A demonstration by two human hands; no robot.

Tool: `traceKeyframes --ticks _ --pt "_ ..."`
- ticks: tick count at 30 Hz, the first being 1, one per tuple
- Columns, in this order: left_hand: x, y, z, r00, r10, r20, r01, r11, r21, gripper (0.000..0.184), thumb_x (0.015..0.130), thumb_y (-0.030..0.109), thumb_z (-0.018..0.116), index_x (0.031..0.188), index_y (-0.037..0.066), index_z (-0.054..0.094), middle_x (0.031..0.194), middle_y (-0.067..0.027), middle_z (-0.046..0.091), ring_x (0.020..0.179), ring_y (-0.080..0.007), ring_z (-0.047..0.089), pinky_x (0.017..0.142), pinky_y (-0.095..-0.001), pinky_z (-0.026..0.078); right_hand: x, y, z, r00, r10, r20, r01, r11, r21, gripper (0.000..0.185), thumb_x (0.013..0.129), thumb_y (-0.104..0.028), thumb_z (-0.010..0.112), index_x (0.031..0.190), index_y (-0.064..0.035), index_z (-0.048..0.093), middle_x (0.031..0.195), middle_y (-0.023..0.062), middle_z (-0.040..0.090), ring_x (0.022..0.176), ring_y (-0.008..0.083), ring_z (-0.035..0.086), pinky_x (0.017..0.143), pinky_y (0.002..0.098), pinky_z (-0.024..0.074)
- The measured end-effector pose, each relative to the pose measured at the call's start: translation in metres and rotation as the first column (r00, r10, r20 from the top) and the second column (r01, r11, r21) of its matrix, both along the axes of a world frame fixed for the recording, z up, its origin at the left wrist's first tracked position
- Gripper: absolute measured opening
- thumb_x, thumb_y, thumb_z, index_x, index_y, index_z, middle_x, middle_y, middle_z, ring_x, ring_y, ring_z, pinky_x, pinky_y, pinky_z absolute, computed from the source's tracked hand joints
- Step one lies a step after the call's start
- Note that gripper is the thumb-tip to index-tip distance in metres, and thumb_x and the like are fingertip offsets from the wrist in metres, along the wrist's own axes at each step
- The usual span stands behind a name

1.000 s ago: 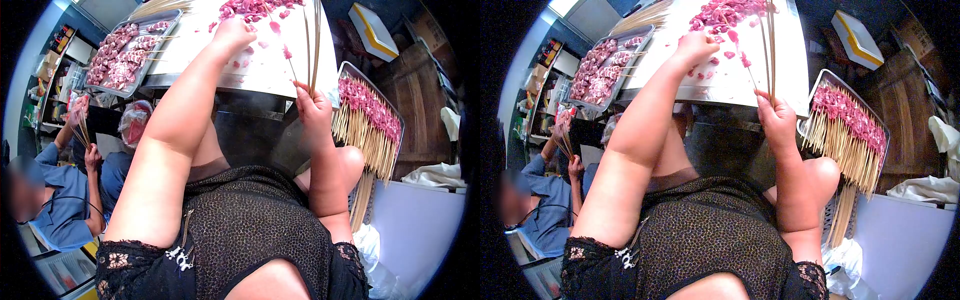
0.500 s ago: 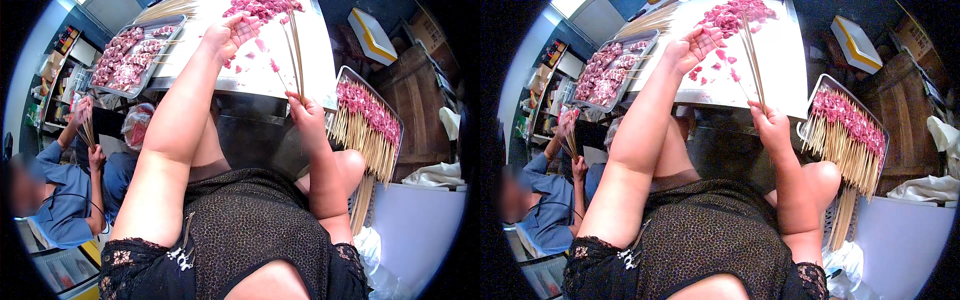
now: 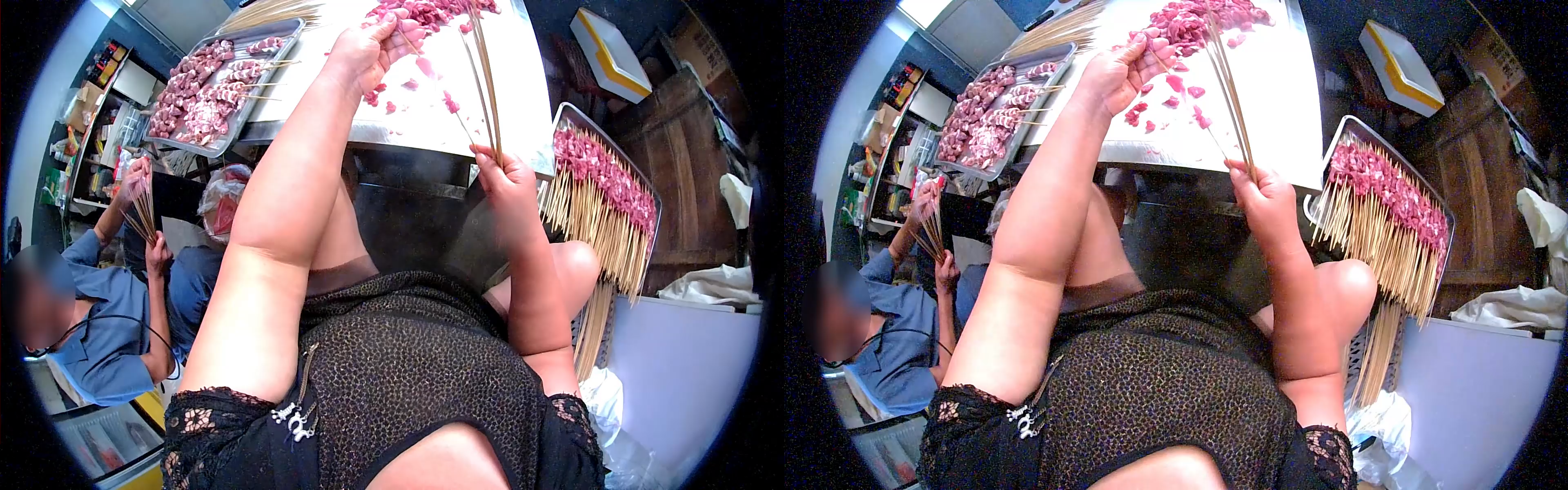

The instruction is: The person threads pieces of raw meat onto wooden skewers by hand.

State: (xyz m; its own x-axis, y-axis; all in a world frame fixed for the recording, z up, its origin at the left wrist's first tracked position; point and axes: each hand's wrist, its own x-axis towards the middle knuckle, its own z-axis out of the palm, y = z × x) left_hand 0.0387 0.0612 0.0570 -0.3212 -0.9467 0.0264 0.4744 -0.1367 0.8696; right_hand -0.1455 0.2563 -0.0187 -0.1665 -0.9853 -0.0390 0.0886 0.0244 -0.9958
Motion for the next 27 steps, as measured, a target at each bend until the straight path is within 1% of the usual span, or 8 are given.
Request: traceKeyframes --ticks 5,9,11,15,17,21,23,27 --pt "-0.002 0.01 0.005 0.999 -0.044 0.003 0.044 0.999 0.02 0.023 0.095 0.011 0.039 0.107 -0.004 0.051 0.1 -0.0219 0.061 0.093 -0.0301 0.063 0.083 -0.039 0.054 -0.003 0.001 -0.001 1.0 0.016 0.023 -0.016 1.0 -0.005 0.02 0.089 -0.013 0.056 0.103 -0.0023 0.065 0.062 -0.0081 0.046 0.052 0.001 0.038 0.047 0.0172 0.0303" --pt "0.002 0.012 0.005 0.993 -0.116 -0.009 0.116 0.993 0.025 0.024 0.095 0.012 0.04 0.106 -0.006 0.051 0.105 -0.022 0.06 0.098 -0.0305 0.061 0.085 -0.0374 0.053 -0.004 -0.001 -0.001 1.0 0.002 0.028 -0.001 0.999 -0.039 0.02 0.089 -0.013 0.056 0.103 -0.0021 0.065 0.062 -0.0082 0.046 0.052 0.0008 0.037 0.047 0.0171 0.0296" --pt "0.001 0.015 0.008 0.989 -0.141 0.032 0.141 0.99 0.008 0.025 0.095 0.013 0.04 0.107 -0.006 0.051 0.107 -0.0231 0.059 0.101 -0.0318 0.059 0.086 -0.037 0.052 -0.003 0.001 0.005 1.0 -0.008 0.0 0.008 1.0 -0.012 0.02 0.09 -0.012 0.054 0.104 0.0003 0.061 0.059 -0.0095 0.041 0.048 0.0001 0.031 0.043 0.0166 0.0215" --pt "0.005 0.014 0.009 0.976 -0.208 0.071 0.208 0.978 0.005 0.025 0.095 0.013 0.041 0.109 -0.005 0.051 0.108 -0.023 0.059 0.1 -0.031 0.06 0.087 -0.0366 0.052 -0.008 0.0 0.007 1.0 0.007 -0.014 -0.008 0.999 -0.039 0.02 0.09 -0.012 0.054 0.104 0.0006 0.061 0.058 -0.009 0.041 0.047 0.0001 0.031 0.042 0.0167 0.0213" --pt "0.005 0.013 0.01 0.959 -0.276 0.063 0.276 0.961 0.003 0.026 0.095 0.014 0.042 0.11 -0.005 0.052 0.108 -0.0216 0.059 0.099 -0.0293 0.061 0.088 -0.0372 0.051 -0.009 0.0 0.01 0.999 0.038 0.023 -0.038 0.999 -0.004 0.02 0.089 -0.01 0.055 0.104 0.0013 0.063 0.062 -0.0082 0.045 0.051 0.0005 0.036 0.045 0.0163 0.0267" --pt "0.005 0.016 0.013 0.948 -0.295 0.124 0.298 0.954 -0.013 0.026 0.094 0.015 0.043 0.11 -0.004 0.053 0.107 -0.0205 0.06 0.098 -0.026 0.061 0.089 -0.0354 0.05 -0.003 -0.002 0.017 0.997 0.054 0.054 -0.055 0.998 0.005 0.022 0.089 -0.01 0.054 0.105 0.0025 0.061 0.061 -0.0081 0.045 0.05 0.0003 0.036 0.045 0.0161 0.0263" --pt "0.01 0.007 0.011 0.892 -0.447 0.071 0.452 0.889 -0.079 0.025 0.094 0.015 0.044 0.109 -0.003 0.054 0.107 -0.0191 0.061 0.098 -0.0234 0.061 0.087 -0.0321 0.05 -0.002 -0.005 0.014 0.987 0.089 0.136 -0.085 0.996 -0.034 0.022 0.089 -0.01 0.054 0.106 0.0037 0.06 0.061 -0.0079 0.045 0.049 0.0004 0.036 0.044 0.0162 0.026" --pt "0.002 0.018 0.017 0.884 -0.428 0.189 0.45 0.888 -0.094 0.026 0.094 0.016 0.044 0.11 -0.002 0.055 0.108 -0.0173 0.061 0.097 -0.0218 0.061 0.086 -0.0299 0.05 0.005 -0.009 0.026 0.977 0.101 0.187 -0.098 0.995 -0.024 0.022 0.089 -0.01 0.053 0.105 0.004 0.06 0.059 -0.0079 0.043 0.047 0.0006 0.034 0.042 0.0165 0.0248"
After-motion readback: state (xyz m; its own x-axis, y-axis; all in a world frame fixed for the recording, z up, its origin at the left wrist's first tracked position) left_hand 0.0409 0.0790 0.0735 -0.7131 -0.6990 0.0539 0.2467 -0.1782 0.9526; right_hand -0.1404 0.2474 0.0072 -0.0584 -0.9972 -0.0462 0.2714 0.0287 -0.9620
